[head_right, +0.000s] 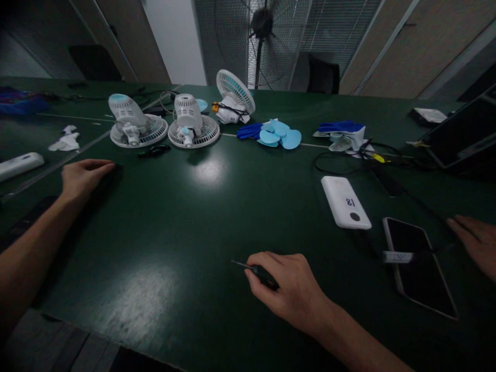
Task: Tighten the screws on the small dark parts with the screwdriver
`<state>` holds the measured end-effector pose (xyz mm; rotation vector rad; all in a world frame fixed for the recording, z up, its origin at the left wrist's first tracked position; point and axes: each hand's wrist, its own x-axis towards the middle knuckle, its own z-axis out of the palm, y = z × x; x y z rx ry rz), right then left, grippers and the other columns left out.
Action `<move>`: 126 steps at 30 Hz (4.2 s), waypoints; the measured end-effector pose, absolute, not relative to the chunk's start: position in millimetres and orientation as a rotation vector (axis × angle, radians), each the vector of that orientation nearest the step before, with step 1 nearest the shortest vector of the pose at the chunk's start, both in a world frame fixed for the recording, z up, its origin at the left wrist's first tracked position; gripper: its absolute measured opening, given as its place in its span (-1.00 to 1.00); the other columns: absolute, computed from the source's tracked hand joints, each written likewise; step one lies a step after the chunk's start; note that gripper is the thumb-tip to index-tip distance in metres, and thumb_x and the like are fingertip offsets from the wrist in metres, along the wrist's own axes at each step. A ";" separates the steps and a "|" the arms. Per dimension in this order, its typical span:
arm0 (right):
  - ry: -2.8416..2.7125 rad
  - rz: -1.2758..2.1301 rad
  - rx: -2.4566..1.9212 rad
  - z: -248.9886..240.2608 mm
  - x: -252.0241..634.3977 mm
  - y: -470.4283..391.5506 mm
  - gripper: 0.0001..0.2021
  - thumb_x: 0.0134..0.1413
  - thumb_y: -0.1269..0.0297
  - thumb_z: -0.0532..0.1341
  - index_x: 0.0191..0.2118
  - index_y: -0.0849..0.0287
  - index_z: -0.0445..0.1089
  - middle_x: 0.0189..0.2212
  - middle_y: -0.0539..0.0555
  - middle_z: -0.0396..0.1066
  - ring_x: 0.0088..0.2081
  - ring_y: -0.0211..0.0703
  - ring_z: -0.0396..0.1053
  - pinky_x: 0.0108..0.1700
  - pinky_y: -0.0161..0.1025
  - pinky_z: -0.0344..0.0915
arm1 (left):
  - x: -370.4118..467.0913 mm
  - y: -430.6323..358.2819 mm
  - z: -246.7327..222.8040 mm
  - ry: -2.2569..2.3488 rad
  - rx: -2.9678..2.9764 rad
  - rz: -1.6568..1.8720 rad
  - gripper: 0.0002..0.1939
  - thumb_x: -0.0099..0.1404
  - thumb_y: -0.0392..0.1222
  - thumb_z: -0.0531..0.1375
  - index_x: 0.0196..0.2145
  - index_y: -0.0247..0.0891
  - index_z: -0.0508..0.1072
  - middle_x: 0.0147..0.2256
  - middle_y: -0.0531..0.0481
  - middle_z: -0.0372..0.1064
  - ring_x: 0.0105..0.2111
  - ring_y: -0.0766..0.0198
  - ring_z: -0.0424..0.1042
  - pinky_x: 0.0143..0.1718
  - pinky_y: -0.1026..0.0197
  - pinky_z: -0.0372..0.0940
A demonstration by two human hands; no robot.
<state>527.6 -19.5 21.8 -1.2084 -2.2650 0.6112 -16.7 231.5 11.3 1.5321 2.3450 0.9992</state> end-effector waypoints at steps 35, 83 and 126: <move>-2.261 0.642 -1.212 17.0 529.6 -20.8 -0.87 0.37 0.24 0.18 -0.04 0.06 0.42 -0.29 -0.08 0.55 -0.38 -0.29 0.50 -0.32 -0.28 0.27 | 12.4 210.6 23.0 2.338 2.468 0.326 -0.51 0.53 -0.12 -0.04 0.15 -0.53 0.44 0.07 -0.33 0.40 -0.08 0.07 0.36 0.06 0.09 0.20; -2.256 0.640 -1.229 18.7 529.9 -19.9 -0.86 0.38 0.25 0.17 -0.03 0.08 0.43 -0.29 -0.04 0.55 -0.37 -0.27 0.50 -0.34 -0.28 0.30 | 77.7 182.8 28.6 1.822 2.348 0.642 -0.70 0.42 -0.08 0.21 -0.05 -0.37 0.52 -0.12 -0.08 0.51 -0.16 0.18 0.46 -0.05 0.15 0.33; -2.178 0.577 -1.141 26.5 520.3 -16.6 -0.90 0.31 0.39 0.18 -0.15 0.11 0.44 -0.47 -0.08 0.45 -0.52 -0.31 0.39 -0.46 -0.29 0.20 | 256.5 43.8 18.6 0.471 2.387 0.551 -0.80 0.50 -0.28 0.09 0.05 -0.27 0.28 -0.18 -0.13 0.39 -0.19 0.22 0.44 -0.17 0.19 0.40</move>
